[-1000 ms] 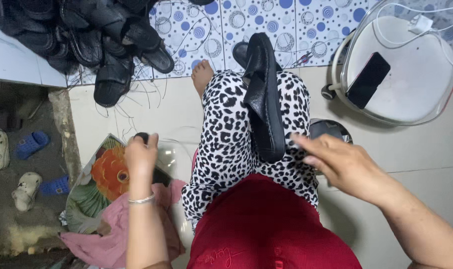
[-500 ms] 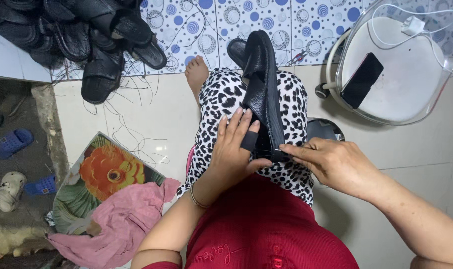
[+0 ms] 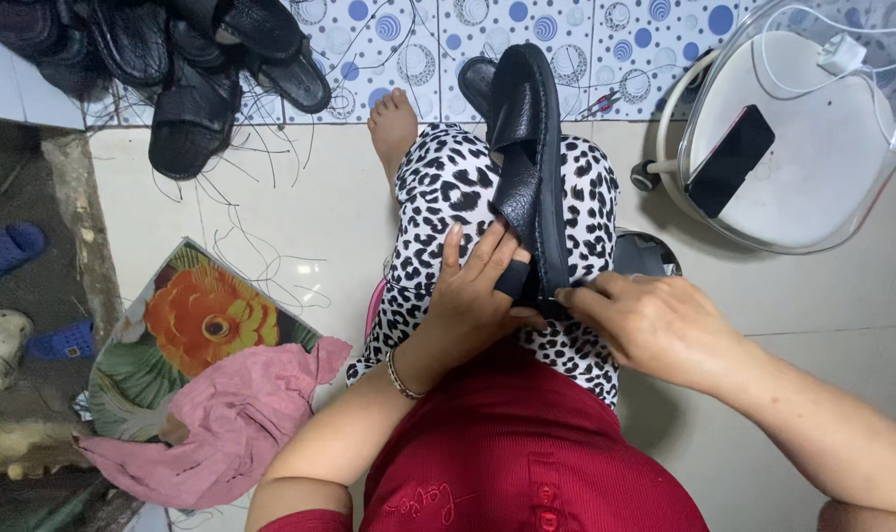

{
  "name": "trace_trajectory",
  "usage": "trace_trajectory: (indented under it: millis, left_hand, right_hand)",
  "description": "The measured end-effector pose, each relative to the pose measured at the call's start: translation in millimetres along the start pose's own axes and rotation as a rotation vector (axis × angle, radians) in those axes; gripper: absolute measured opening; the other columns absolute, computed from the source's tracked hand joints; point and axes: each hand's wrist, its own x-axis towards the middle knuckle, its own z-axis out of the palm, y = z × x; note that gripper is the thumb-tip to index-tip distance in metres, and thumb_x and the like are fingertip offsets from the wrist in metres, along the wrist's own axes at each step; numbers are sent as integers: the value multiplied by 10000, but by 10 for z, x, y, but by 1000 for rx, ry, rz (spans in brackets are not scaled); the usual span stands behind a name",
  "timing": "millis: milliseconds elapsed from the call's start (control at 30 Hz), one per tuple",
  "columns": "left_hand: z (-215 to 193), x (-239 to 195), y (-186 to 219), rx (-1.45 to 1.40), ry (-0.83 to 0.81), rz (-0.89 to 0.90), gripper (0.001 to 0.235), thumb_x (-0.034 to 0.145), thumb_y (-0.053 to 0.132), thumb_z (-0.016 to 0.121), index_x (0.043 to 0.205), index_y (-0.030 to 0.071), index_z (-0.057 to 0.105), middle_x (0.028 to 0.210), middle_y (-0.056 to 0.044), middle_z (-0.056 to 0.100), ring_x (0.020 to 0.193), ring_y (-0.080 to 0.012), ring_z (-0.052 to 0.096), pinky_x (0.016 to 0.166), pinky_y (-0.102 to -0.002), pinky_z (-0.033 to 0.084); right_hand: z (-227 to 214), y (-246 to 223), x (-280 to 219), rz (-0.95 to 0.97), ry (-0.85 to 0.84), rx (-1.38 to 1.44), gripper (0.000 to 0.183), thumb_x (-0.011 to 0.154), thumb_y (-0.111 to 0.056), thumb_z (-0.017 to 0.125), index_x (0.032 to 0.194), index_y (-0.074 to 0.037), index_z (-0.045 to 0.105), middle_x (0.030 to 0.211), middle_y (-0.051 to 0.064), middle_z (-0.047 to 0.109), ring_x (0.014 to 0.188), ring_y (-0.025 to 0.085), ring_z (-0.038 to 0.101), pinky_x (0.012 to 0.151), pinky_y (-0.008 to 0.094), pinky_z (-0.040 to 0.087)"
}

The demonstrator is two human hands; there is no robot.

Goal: The person sits on the floor and sews a black shoe using a needle and thread. They repeatedly pass the needle through the shoe's sole and strap area, pulling the thread tight to secure the stitching.

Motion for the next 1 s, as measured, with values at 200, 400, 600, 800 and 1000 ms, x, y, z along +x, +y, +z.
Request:
trace_trajectory:
  millis: [200,400,600,800,1000]
  left_hand:
    - [2,29,-5,-111,37,-17,893,867,768,429,1319,14,584,1349,-209,629,1325,-375,579,1215,-653,151]
    - [305,-535,65,-290,279,111,362,1002,413,606,1063,61,669,1186,-141,640,1057,-391,647,999,-646,467]
    - [-817,241,335,-1434,-207,-350,329,880,163,796,1154,26,675,1058,-146,723,1086,-362,700,974,-498,522]
    - [-352,89,235,-722,-105,-469,146,935,118,692,1064,68,736,772,-87,676,701,-295,718,592,-372,570]
    - [-306,139,215,-317,-202,112,176,834,-23,572,959,51,671,579,-105,484,509,-336,522,728,-532,619]
  right_hand:
    - [112,-16,139,35,-63,48,147,1018,-288,536,966,-198,640,782,17,687,608,211,732,526,366,590]
    - [36,-9,-32,17,121,63,177,1007,-314,576,938,-164,641,695,37,674,623,262,725,545,378,565]
    - [194,26,-58,2,130,-62,100,979,-256,569,960,-179,631,718,-5,634,672,217,700,606,333,555]
    - [299,32,-162,25,297,149,161,971,-293,616,1058,-182,693,760,17,710,731,229,743,592,329,578]
    - [-65,112,-843,81,-107,-217,558,911,-257,580,1447,-397,509,709,-18,536,516,248,623,410,459,446]
